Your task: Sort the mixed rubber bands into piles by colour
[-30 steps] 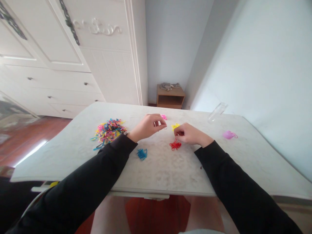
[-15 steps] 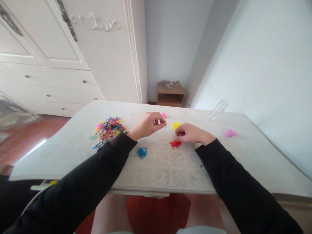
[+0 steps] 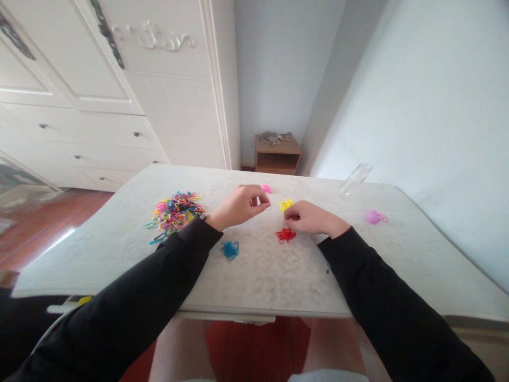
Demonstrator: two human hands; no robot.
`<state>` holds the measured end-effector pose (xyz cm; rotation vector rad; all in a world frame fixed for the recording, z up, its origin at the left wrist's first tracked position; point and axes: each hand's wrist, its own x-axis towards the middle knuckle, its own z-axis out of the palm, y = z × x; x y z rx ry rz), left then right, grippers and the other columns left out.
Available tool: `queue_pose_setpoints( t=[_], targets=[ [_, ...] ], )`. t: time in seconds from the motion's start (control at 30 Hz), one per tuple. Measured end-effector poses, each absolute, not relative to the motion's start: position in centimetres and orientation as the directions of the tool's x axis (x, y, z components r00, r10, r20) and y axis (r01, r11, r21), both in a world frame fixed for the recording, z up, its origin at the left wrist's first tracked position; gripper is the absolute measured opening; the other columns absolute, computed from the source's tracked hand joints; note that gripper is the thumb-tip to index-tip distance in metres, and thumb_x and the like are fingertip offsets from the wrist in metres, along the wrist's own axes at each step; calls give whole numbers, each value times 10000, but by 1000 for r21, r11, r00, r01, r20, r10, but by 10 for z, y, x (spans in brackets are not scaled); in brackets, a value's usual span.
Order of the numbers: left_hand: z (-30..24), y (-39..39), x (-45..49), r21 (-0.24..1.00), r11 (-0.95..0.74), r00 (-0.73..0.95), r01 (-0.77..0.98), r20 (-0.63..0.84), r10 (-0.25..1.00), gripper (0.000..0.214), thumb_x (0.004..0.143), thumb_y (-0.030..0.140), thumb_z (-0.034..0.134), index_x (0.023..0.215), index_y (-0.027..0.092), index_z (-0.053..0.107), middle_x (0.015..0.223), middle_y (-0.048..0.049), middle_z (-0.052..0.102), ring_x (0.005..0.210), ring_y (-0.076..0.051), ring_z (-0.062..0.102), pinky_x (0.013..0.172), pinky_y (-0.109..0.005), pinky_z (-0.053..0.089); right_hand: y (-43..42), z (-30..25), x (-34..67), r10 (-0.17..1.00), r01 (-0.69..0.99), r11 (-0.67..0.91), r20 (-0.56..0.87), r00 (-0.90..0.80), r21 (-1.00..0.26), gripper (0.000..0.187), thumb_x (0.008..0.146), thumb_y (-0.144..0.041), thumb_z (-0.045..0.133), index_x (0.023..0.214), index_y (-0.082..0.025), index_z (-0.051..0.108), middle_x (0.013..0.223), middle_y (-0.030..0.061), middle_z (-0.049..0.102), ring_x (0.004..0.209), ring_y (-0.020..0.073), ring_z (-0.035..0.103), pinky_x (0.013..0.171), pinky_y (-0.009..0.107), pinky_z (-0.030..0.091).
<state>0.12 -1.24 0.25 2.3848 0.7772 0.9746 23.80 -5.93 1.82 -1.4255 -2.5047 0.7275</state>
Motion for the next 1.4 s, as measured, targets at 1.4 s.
queue_pose_setpoints(
  t=[1.4],
  targets=[
    [0,-15,4,611,-708,604,354,428,672,83,850,210,692,794,166,735,696,0,697,589,-94,595,590,-219,451,-56,11,231,891,767,452,184,-416,-455,294,871,-221,552,581,-179,549,533,-41,438,527,100,383,580,298,266]
  ],
)
